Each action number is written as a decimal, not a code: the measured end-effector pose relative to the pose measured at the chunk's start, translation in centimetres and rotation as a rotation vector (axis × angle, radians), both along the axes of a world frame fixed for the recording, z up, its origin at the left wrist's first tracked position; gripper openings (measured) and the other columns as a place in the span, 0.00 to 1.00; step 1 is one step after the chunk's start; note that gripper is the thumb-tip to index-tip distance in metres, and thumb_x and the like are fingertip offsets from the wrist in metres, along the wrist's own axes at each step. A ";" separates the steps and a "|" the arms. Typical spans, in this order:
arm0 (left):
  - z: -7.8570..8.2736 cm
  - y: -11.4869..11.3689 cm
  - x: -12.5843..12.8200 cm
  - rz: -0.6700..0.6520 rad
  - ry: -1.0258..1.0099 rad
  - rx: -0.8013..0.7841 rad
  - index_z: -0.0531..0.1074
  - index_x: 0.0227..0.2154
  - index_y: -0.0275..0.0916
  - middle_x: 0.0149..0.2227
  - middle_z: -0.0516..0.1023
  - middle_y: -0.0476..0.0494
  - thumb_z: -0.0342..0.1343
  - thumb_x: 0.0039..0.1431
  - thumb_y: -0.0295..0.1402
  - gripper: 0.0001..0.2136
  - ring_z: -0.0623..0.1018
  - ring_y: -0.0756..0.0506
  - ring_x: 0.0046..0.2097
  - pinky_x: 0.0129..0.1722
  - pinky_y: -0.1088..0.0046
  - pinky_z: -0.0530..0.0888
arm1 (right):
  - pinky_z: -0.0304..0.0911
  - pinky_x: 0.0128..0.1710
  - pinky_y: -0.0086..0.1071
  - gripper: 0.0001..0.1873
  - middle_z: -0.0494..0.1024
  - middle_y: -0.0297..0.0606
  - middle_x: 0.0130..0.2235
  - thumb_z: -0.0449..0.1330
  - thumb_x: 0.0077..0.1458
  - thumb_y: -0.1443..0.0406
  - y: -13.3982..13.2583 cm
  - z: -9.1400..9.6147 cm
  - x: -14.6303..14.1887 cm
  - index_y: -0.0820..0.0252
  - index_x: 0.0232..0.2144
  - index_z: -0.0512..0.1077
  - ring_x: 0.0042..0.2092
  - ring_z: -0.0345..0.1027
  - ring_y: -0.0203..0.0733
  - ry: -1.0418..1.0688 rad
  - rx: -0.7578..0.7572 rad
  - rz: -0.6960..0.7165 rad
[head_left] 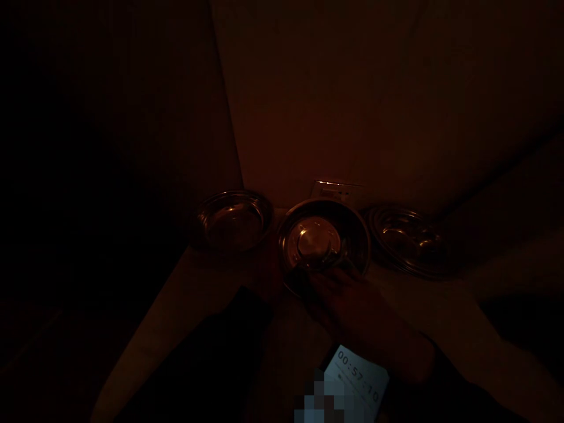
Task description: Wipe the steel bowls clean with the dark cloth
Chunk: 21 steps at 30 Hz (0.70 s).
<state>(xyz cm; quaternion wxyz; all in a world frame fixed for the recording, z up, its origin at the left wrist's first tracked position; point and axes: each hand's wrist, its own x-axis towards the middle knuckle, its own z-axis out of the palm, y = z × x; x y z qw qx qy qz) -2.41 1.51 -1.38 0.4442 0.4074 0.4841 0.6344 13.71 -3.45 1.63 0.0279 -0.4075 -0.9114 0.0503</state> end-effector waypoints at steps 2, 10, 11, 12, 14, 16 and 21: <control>-0.2 0.1 0.0 -0.025 -0.077 0.020 0.73 0.44 0.38 0.47 0.79 0.44 0.41 0.65 0.43 0.19 0.75 0.43 0.54 0.60 0.62 0.65 | 0.63 0.50 0.53 0.20 0.76 0.45 0.51 0.50 0.65 0.62 0.0 0.1 0.0 0.61 0.57 0.65 0.51 0.66 0.54 0.008 -0.025 0.007; -0.6 0.2 -0.1 0.148 -0.082 -0.098 0.73 0.30 0.40 0.33 0.80 0.48 0.46 0.61 0.34 0.11 0.79 0.44 0.43 0.51 0.66 0.72 | 0.58 0.57 0.50 0.28 0.65 0.49 0.62 0.50 0.64 0.64 0.3 -0.9 -0.5 0.70 0.64 0.54 0.59 0.57 0.53 0.141 -0.077 0.096; -0.7 0.3 -0.2 0.147 -0.088 -0.090 0.73 0.29 0.40 0.32 0.80 0.49 0.48 0.59 0.34 0.10 0.79 0.45 0.41 0.49 0.67 0.73 | 0.58 0.58 0.50 0.30 0.65 0.48 0.62 0.51 0.63 0.65 0.4 -0.8 -0.4 0.69 0.65 0.53 0.59 0.57 0.52 0.147 -0.102 0.097; -0.7 0.4 -0.2 0.135 -0.095 -0.072 0.73 0.29 0.40 0.31 0.80 0.49 0.50 0.58 0.34 0.08 0.79 0.45 0.39 0.47 0.68 0.74 | 0.58 0.58 0.50 0.31 0.65 0.48 0.62 0.52 0.61 0.66 0.5 -0.7 -0.3 0.67 0.65 0.53 0.59 0.57 0.52 0.148 -0.128 0.093; -0.6 0.5 -0.3 0.079 -0.116 -0.035 0.73 0.27 0.40 0.31 0.80 0.49 0.52 0.55 0.34 0.07 0.79 0.45 0.38 0.43 0.69 0.75 | 0.58 0.58 0.50 0.33 0.65 0.47 0.62 0.53 0.58 0.67 0.6 -0.4 -0.1 0.66 0.65 0.53 0.58 0.58 0.52 0.149 -0.162 0.087; -0.4 0.7 -0.4 0.019 -0.149 -0.015 0.73 0.25 0.39 0.30 0.81 0.49 0.54 0.54 0.35 0.08 0.79 0.44 0.37 0.42 0.69 0.76 | 0.58 0.58 0.51 0.33 0.65 0.46 0.62 0.53 0.58 0.67 0.7 -0.3 0.0 0.65 0.65 0.54 0.58 0.58 0.52 0.152 -0.170 0.092; 0.5 0.7 -0.4 -0.036 -0.273 -0.069 0.76 0.27 0.39 0.34 0.82 0.48 0.55 0.54 0.40 0.11 0.79 0.44 0.44 0.50 0.68 0.73 | 0.60 0.57 0.50 0.30 0.68 0.48 0.60 0.53 0.60 0.67 1.0 -0.4 0.1 0.66 0.63 0.56 0.57 0.60 0.52 0.188 -0.147 0.102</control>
